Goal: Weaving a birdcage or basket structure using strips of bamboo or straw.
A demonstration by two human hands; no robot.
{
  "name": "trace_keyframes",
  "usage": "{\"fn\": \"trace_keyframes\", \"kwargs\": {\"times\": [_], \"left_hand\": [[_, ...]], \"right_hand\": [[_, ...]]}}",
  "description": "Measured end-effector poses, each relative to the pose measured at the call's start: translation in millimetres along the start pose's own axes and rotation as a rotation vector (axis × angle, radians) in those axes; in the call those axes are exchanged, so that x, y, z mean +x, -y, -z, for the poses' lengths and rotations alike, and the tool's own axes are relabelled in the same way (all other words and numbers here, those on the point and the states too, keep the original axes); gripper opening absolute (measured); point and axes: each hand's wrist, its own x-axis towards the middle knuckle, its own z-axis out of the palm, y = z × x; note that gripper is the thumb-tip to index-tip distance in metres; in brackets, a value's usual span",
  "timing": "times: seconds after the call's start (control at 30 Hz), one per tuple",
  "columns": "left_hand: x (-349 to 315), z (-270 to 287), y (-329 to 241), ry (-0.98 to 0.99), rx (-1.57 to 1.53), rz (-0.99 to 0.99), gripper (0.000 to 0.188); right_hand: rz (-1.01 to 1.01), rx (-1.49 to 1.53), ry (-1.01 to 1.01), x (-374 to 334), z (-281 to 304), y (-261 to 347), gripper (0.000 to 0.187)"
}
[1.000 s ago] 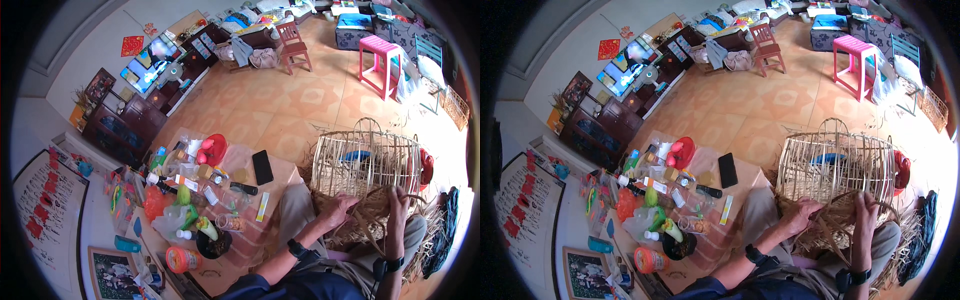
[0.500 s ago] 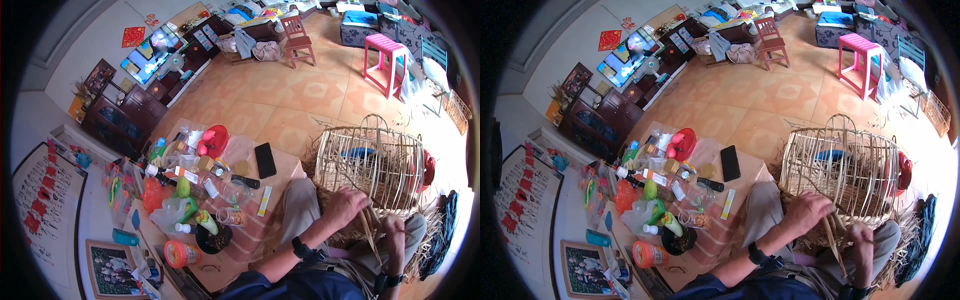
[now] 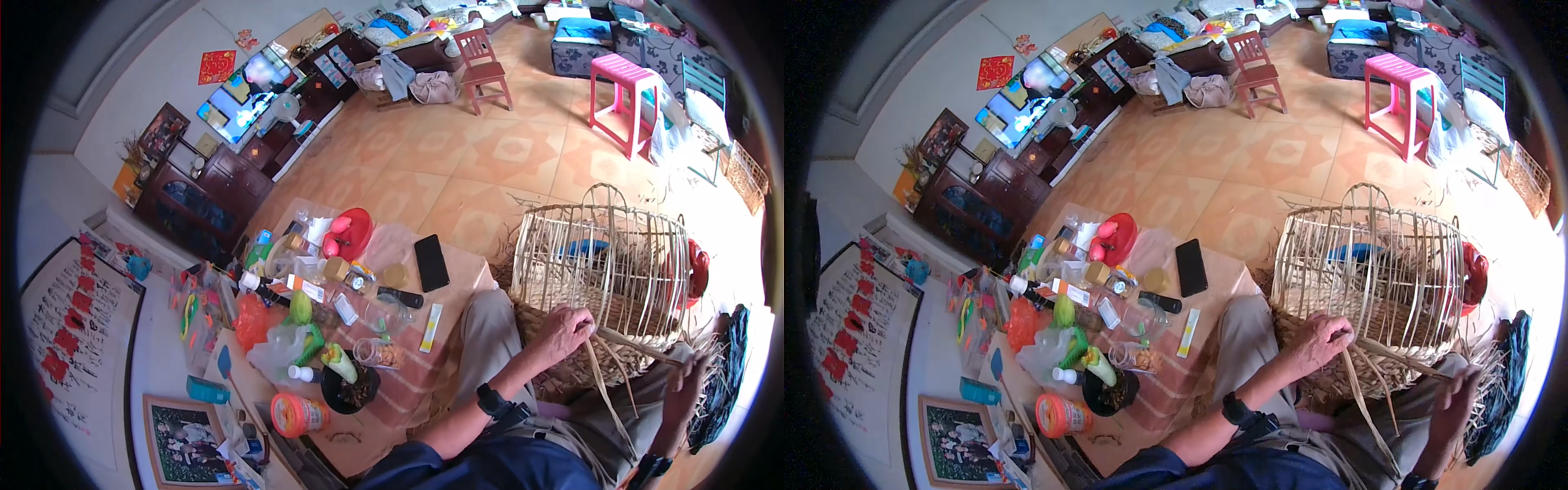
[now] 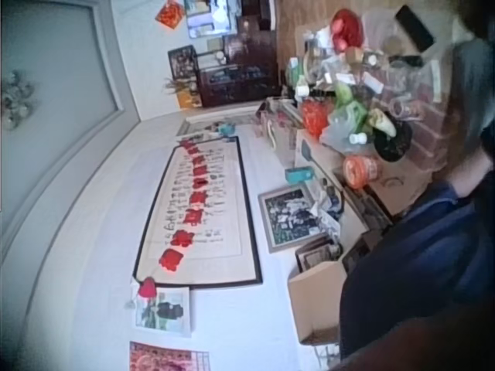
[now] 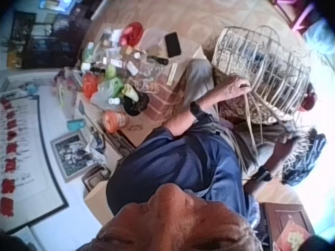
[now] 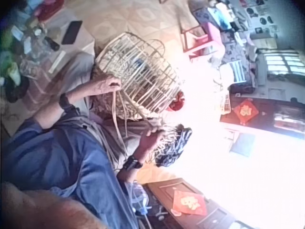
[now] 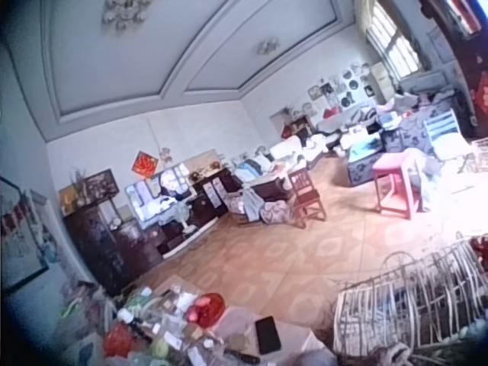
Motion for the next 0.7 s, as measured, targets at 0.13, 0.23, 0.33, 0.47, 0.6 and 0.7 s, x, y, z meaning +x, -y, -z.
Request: {"fn": "trace_keyframes", "kwargs": {"times": [0.13, 0.23, 0.33, 0.47, 0.6, 0.7], "left_hand": [[5, 11, -3, 0.127, -0.083, 0.043, 0.025], [3, 9, -2, 0.101, -0.067, 0.064, 0.024], [-2, 8, 8, 0.060, -0.026, 0.070, 0.021], [-2, 4, -3, 0.065, 0.017, 0.014, 0.020], [-4, 7, 1, 0.085, 0.003, -0.022, 0.020], [-5, 15, -5, 0.150, -0.008, 0.068, 0.024]], "right_hand": [[0.018, -0.023, -0.392, -1, 90, 43, 0.026], [-0.026, -0.223, -0.320, -12, 166, 67, 0.029], [-0.037, -0.434, -0.496, -16, 205, 66, 0.041], [-0.332, -0.844, -0.633, -54, 331, 46, 0.032], [-0.626, -0.630, -0.514, -111, 390, -2, 0.027], [-0.665, -0.693, -0.609, -121, 358, -36, 0.028]]}}
